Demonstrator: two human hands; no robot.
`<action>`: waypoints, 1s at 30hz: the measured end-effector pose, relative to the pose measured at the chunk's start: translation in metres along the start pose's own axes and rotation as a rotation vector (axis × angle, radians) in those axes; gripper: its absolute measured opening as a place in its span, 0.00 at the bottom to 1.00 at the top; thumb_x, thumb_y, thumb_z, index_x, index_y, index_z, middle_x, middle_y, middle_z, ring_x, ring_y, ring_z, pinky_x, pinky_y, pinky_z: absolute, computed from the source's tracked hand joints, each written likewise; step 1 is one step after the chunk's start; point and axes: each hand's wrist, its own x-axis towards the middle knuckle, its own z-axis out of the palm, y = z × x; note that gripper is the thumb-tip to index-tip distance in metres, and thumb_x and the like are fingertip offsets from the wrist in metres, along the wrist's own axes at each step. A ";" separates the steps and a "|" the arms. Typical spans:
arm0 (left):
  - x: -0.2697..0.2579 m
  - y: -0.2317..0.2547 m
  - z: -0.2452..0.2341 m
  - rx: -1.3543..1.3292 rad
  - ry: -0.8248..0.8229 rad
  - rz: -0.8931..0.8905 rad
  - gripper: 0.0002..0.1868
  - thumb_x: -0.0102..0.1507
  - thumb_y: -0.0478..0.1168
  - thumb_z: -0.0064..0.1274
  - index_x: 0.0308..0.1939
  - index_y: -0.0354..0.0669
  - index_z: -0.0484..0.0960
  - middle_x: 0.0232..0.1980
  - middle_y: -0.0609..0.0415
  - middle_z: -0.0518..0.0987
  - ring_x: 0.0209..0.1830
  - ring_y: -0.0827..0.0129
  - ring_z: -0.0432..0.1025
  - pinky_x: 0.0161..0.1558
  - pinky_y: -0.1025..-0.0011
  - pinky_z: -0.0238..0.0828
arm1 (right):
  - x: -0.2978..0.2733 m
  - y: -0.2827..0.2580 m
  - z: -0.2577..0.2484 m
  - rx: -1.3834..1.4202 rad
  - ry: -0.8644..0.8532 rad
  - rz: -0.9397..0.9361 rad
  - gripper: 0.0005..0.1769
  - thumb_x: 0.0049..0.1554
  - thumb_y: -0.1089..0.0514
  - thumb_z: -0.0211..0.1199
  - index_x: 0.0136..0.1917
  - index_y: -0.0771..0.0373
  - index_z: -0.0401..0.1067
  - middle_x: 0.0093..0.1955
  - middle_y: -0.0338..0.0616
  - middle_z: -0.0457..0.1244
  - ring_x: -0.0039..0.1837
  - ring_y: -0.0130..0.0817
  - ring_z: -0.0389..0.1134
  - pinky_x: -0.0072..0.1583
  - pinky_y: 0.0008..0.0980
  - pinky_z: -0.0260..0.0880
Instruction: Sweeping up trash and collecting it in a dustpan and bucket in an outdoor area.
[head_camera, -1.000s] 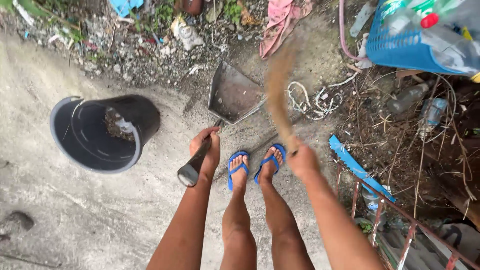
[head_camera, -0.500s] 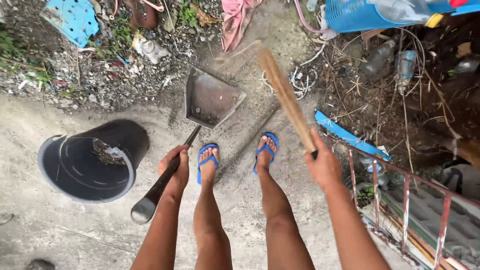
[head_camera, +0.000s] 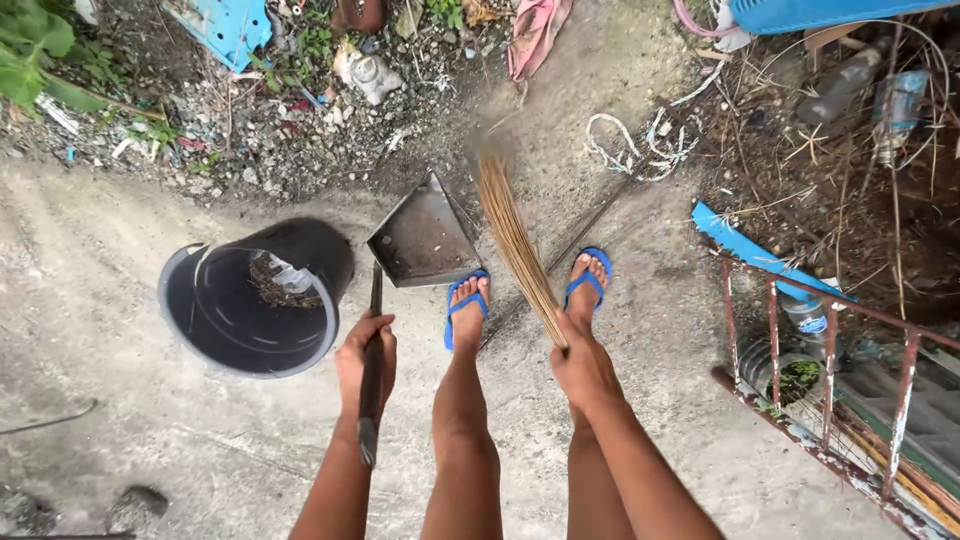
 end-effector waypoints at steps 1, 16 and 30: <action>0.002 -0.002 0.000 -0.007 -0.003 0.012 0.10 0.64 0.38 0.53 0.47 0.41 0.85 0.59 0.35 0.82 0.56 0.55 0.80 0.56 0.68 0.73 | -0.009 0.011 0.005 0.002 0.014 0.000 0.38 0.54 0.51 0.61 0.78 0.41 0.60 0.52 0.64 0.69 0.53 0.63 0.71 0.57 0.53 0.71; 0.009 0.018 0.043 0.117 -0.194 0.198 0.12 0.60 0.34 0.54 0.45 0.40 0.88 0.59 0.25 0.77 0.61 0.42 0.75 0.62 0.63 0.68 | -0.044 0.128 0.059 0.156 0.376 0.179 0.38 0.54 0.50 0.62 0.77 0.43 0.60 0.55 0.63 0.69 0.52 0.58 0.73 0.55 0.48 0.72; -0.009 -0.056 -0.013 -0.170 0.089 0.019 0.11 0.64 0.36 0.53 0.47 0.38 0.87 0.61 0.36 0.80 0.59 0.59 0.77 0.59 0.68 0.70 | -0.009 0.016 -0.022 0.085 0.321 0.167 0.39 0.58 0.47 0.61 0.81 0.40 0.57 0.51 0.62 0.70 0.50 0.55 0.74 0.54 0.49 0.73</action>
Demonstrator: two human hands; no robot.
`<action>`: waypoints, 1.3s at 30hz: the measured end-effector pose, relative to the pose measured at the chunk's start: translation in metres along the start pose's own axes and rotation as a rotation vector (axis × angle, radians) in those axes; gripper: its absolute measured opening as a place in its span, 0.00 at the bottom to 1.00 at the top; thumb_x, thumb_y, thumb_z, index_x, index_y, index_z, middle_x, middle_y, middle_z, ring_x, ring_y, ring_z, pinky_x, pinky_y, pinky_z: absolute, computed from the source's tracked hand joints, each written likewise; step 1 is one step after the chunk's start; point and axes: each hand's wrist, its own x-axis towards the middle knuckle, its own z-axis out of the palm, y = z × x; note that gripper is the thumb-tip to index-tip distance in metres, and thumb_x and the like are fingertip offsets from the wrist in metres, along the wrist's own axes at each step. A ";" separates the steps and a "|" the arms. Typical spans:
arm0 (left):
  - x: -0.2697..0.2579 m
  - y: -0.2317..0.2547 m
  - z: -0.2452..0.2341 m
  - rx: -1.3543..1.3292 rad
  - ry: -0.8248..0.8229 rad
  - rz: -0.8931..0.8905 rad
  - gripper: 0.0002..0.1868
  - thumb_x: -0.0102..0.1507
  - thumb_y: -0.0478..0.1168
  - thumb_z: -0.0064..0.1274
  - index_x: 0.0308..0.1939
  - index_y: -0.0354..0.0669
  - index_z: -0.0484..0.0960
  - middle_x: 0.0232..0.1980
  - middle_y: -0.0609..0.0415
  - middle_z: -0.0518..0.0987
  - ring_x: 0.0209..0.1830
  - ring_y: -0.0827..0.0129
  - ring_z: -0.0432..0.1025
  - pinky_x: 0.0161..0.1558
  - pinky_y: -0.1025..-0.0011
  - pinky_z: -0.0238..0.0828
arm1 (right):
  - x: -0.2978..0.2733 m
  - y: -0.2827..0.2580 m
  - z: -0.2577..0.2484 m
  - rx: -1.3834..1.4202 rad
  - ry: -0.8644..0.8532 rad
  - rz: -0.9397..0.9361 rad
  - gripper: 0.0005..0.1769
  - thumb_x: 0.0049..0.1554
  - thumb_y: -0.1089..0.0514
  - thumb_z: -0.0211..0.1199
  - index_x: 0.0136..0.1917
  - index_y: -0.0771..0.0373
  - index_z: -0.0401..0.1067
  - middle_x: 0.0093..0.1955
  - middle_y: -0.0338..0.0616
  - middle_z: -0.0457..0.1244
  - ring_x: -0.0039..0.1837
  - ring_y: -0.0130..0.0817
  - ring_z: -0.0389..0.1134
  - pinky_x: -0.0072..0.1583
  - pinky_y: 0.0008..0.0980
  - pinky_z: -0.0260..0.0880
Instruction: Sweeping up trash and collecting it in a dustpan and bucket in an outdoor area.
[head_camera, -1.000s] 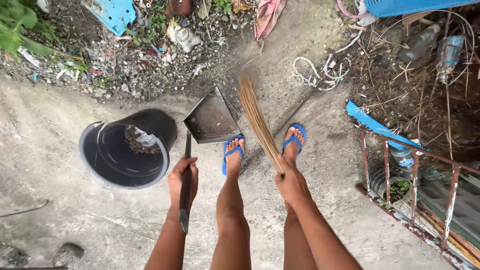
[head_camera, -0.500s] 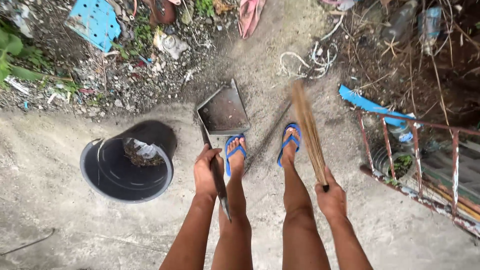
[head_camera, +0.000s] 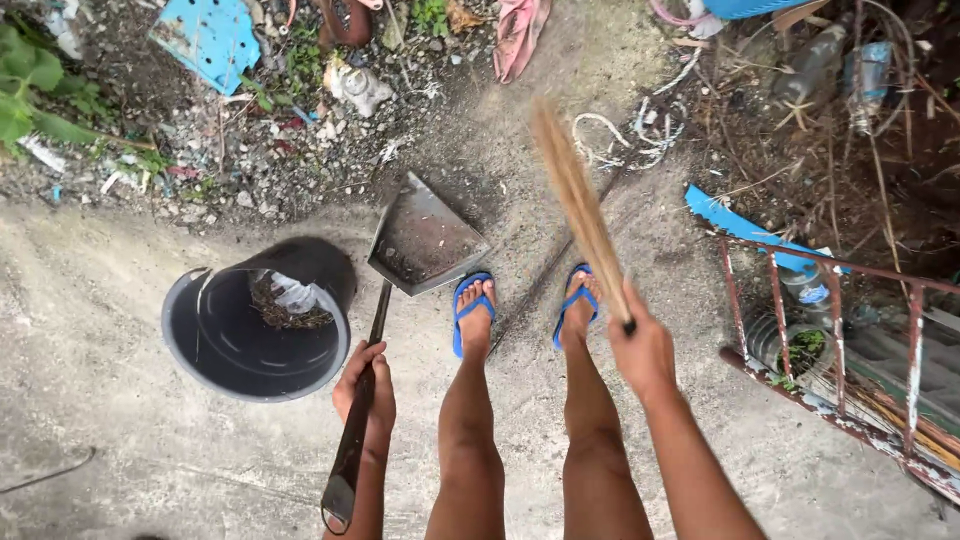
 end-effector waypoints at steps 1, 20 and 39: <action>-0.001 -0.009 0.001 0.006 0.013 -0.006 0.11 0.64 0.36 0.53 0.47 0.38 0.87 0.61 0.36 0.80 0.59 0.59 0.77 0.59 0.68 0.70 | 0.026 -0.005 0.015 -0.001 -0.013 -0.010 0.39 0.58 0.47 0.61 0.81 0.40 0.57 0.51 0.62 0.70 0.50 0.55 0.74 0.54 0.49 0.73; 0.023 0.007 -0.002 0.135 0.081 0.068 0.09 0.63 0.37 0.53 0.43 0.43 0.88 0.38 0.47 0.83 0.33 0.62 0.78 0.40 0.71 0.72 | -0.035 -0.022 0.084 0.099 -0.110 0.046 0.34 0.62 0.51 0.58 0.80 0.41 0.57 0.52 0.56 0.71 0.51 0.54 0.74 0.53 0.47 0.73; 0.031 0.039 0.020 -0.036 0.035 0.054 0.12 0.66 0.42 0.54 0.46 0.40 0.88 0.51 0.40 0.86 0.58 0.59 0.79 0.60 0.69 0.69 | -0.045 -0.048 -0.045 0.084 -0.093 -0.290 0.41 0.52 0.51 0.66 0.77 0.41 0.60 0.60 0.58 0.68 0.60 0.58 0.70 0.58 0.48 0.71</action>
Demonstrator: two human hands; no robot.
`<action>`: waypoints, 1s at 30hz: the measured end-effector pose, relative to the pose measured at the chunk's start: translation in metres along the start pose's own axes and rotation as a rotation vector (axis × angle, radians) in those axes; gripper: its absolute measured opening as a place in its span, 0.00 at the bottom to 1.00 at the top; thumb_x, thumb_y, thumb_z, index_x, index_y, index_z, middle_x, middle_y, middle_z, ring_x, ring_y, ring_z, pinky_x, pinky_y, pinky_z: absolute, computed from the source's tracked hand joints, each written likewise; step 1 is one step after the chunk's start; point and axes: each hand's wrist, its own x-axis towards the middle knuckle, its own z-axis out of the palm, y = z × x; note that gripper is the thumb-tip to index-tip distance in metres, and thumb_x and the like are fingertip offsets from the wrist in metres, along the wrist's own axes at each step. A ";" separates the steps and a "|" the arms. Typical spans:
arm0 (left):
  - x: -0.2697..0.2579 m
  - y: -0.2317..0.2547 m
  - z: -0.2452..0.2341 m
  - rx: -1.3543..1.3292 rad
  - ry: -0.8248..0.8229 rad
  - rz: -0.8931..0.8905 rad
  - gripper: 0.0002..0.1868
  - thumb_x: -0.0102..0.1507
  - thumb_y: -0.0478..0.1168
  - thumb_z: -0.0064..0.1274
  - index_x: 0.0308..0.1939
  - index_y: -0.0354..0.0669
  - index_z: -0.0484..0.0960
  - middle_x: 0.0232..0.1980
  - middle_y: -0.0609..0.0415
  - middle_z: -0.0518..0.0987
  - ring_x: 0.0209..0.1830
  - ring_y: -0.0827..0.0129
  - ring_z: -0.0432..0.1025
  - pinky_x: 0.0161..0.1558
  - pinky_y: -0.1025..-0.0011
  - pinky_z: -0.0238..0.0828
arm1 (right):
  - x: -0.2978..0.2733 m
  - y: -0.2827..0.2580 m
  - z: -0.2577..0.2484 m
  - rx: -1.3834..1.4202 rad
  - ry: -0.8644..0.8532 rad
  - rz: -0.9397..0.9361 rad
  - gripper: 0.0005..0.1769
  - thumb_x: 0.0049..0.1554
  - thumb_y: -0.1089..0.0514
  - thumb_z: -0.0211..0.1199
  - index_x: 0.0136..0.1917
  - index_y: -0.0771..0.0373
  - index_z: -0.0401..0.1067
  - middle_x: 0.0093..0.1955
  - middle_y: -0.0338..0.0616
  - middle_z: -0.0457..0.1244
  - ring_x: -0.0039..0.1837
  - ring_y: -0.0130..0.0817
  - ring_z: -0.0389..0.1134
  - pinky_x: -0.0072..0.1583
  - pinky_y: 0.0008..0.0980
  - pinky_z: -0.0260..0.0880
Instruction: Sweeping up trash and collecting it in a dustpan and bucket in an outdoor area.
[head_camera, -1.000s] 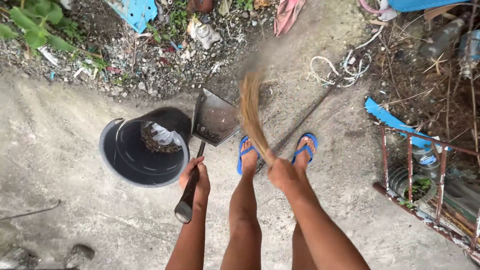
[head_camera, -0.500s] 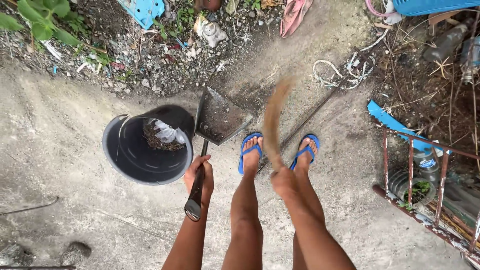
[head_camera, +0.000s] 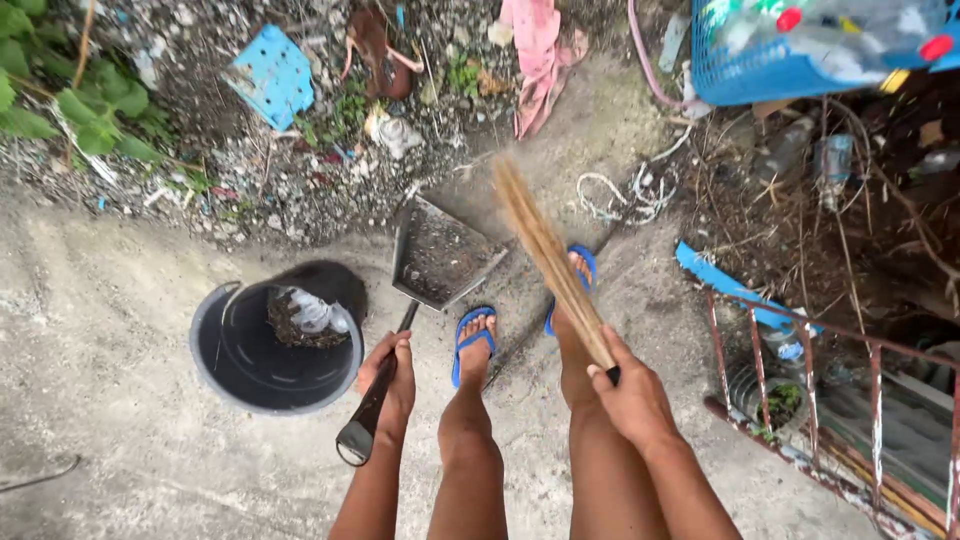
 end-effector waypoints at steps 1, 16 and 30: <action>0.007 0.016 0.006 -0.008 0.010 0.013 0.12 0.66 0.42 0.54 0.46 0.40 0.88 0.51 0.40 0.86 0.58 0.59 0.79 0.60 0.69 0.69 | 0.013 -0.008 -0.012 0.002 0.010 -0.015 0.41 0.52 0.51 0.66 0.77 0.41 0.60 0.60 0.58 0.68 0.60 0.58 0.70 0.58 0.48 0.71; 0.068 0.189 0.129 -0.075 0.044 -0.231 0.14 0.66 0.47 0.53 0.46 0.44 0.88 0.47 0.42 0.86 0.50 0.60 0.82 0.55 0.69 0.73 | 0.295 -0.069 -0.219 -0.243 0.200 -0.119 0.36 0.53 0.48 0.67 0.73 0.53 0.66 0.59 0.62 0.68 0.61 0.63 0.68 0.61 0.53 0.67; 0.084 0.229 0.212 0.032 0.295 -0.131 0.09 0.60 0.33 0.53 0.40 0.43 0.88 0.52 0.35 0.84 0.60 0.48 0.78 0.64 0.61 0.69 | 0.505 -0.119 -0.241 -0.715 -0.131 -0.121 0.32 0.55 0.50 0.67 0.73 0.44 0.69 0.59 0.62 0.68 0.62 0.62 0.69 0.64 0.53 0.69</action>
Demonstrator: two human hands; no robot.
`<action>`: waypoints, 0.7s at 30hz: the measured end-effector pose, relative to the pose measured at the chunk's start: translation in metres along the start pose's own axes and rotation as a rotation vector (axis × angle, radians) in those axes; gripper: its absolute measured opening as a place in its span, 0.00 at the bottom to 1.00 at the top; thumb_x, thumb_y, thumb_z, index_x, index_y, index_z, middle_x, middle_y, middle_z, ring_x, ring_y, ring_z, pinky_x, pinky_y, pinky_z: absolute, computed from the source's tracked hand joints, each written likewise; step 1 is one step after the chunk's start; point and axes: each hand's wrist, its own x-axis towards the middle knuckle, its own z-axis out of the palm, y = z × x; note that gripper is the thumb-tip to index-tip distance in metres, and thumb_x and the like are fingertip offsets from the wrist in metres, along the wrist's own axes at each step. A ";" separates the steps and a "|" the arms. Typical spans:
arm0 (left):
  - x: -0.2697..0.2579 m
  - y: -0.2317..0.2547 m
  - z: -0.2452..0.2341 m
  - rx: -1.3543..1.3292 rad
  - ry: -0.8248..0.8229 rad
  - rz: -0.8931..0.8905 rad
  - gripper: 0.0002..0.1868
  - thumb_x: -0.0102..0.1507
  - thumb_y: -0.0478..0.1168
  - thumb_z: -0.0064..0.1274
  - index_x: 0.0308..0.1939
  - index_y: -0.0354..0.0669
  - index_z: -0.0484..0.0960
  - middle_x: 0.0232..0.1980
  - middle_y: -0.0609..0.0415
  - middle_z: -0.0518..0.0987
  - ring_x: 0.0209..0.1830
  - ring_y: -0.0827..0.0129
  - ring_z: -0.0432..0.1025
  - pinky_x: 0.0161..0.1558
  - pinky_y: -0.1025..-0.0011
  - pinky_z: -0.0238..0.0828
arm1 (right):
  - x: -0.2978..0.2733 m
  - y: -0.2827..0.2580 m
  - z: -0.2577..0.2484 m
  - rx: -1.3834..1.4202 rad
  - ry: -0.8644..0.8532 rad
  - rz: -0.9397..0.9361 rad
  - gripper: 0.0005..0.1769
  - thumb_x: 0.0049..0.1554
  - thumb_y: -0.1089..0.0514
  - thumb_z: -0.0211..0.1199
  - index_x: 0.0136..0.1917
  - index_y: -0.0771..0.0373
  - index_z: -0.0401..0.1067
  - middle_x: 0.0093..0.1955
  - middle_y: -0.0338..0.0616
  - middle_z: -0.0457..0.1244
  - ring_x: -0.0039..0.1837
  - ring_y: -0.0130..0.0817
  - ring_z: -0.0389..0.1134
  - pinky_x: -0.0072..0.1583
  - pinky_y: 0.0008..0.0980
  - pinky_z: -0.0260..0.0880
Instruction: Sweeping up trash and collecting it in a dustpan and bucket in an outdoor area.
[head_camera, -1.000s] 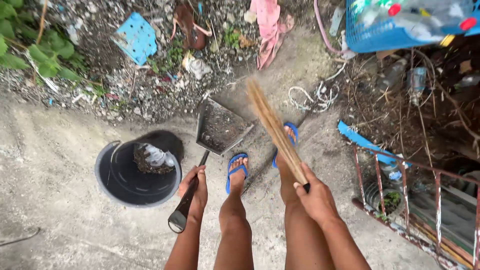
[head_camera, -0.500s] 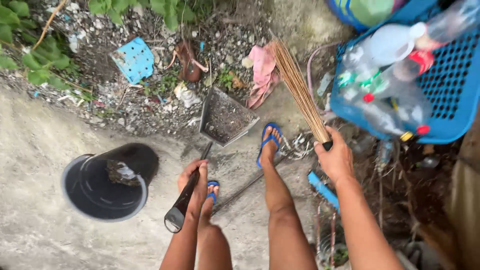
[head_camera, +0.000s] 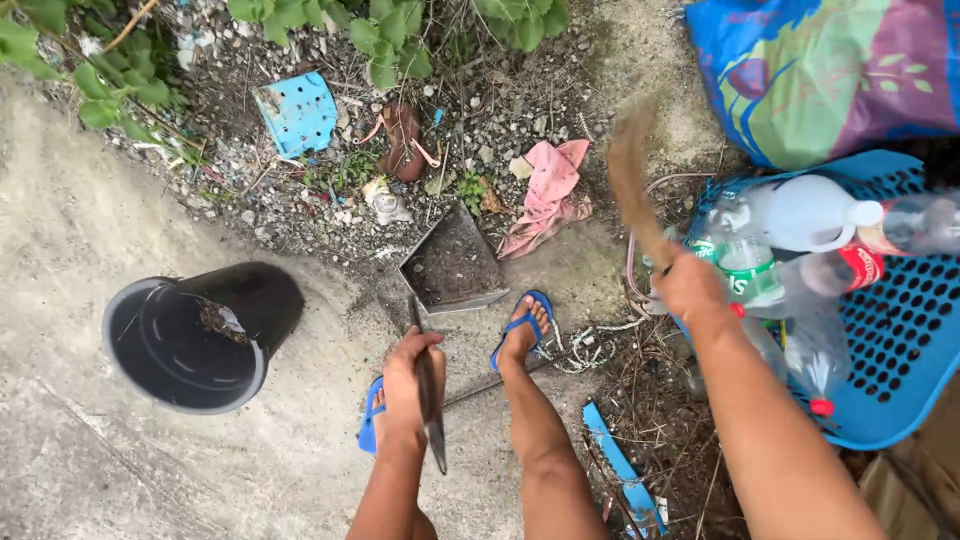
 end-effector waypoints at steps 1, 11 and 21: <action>0.000 0.002 0.001 0.002 0.005 -0.009 0.09 0.60 0.33 0.53 0.40 0.43 0.88 0.52 0.35 0.84 0.60 0.48 0.78 0.64 0.61 0.69 | -0.012 0.003 0.015 -0.006 -0.005 -0.006 0.32 0.55 0.50 0.67 0.73 0.44 0.69 0.59 0.62 0.68 0.62 0.62 0.69 0.64 0.53 0.69; -0.008 0.019 0.019 0.112 -0.113 -0.053 0.12 0.58 0.35 0.55 0.44 0.44 0.88 0.56 0.30 0.79 0.62 0.43 0.73 0.62 0.59 0.69 | -0.118 0.033 -0.080 0.091 -0.007 -0.012 0.37 0.53 0.49 0.66 0.76 0.33 0.65 0.49 0.61 0.70 0.52 0.59 0.74 0.57 0.51 0.73; -0.025 0.021 0.026 0.080 -0.147 -0.033 0.11 0.58 0.34 0.54 0.43 0.43 0.87 0.49 0.31 0.84 0.66 0.44 0.72 0.62 0.56 0.68 | -0.030 0.014 -0.074 -0.182 -0.012 -0.122 0.33 0.55 0.51 0.65 0.74 0.41 0.68 0.54 0.63 0.70 0.57 0.62 0.71 0.60 0.55 0.70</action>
